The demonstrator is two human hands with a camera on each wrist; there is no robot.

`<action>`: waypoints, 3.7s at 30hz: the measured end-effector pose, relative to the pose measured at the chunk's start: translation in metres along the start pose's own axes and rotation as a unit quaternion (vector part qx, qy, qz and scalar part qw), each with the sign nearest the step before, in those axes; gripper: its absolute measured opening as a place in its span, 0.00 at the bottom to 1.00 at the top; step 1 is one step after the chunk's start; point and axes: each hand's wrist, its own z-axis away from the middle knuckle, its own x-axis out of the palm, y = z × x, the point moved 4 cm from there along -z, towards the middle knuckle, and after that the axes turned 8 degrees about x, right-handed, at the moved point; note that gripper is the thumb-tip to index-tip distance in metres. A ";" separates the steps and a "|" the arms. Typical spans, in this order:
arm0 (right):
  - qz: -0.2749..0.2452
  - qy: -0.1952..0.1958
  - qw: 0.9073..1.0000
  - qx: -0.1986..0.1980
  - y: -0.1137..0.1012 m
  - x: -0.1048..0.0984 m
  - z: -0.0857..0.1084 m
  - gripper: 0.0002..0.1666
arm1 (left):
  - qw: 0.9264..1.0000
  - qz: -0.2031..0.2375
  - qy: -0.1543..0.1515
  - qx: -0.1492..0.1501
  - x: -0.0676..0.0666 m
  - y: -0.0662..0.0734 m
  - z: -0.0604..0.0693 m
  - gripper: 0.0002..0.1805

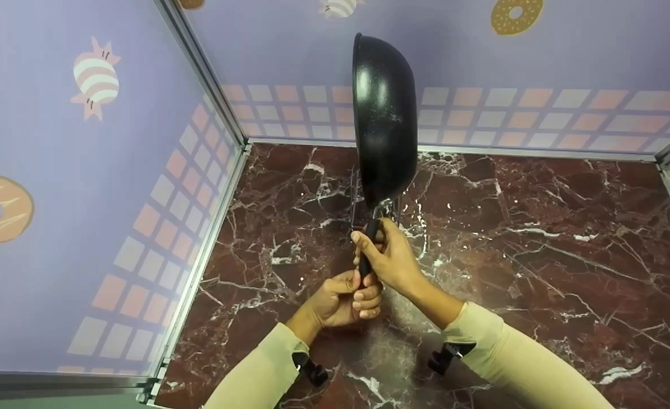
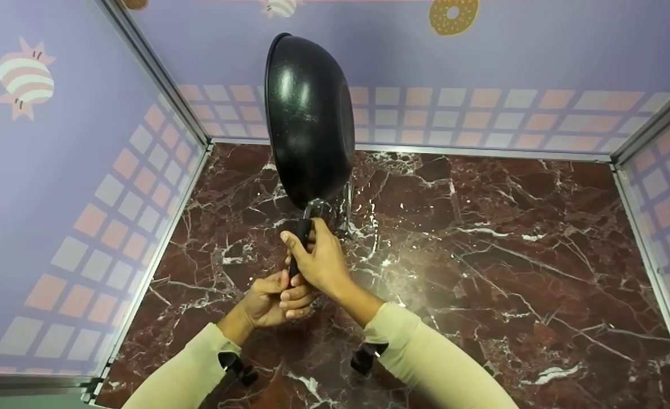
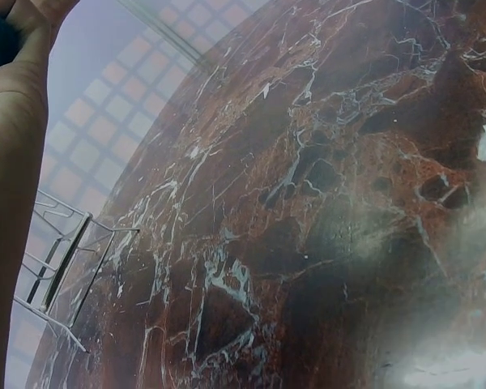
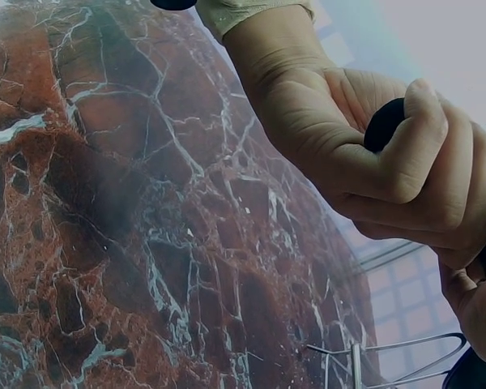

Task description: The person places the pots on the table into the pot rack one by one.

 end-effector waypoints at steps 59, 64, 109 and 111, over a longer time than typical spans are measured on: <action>0.037 0.029 0.999 0.019 0.019 0.022 -0.007 0.24 | 0.999 0.031 -0.025 -0.007 -0.020 0.005 0.018 0.11; 0.038 0.031 0.999 0.023 0.019 0.023 -0.007 0.22 | 0.999 0.041 -0.031 -0.007 -0.021 0.006 0.020 0.10; 0.052 0.043 0.998 0.013 0.040 0.030 -0.010 0.20 | 0.998 0.049 -0.017 -0.022 -0.038 -0.002 0.033 0.10; 0.053 0.041 0.998 0.015 0.040 0.031 -0.010 0.21 | 0.998 0.049 -0.018 -0.019 -0.038 -0.002 0.033 0.10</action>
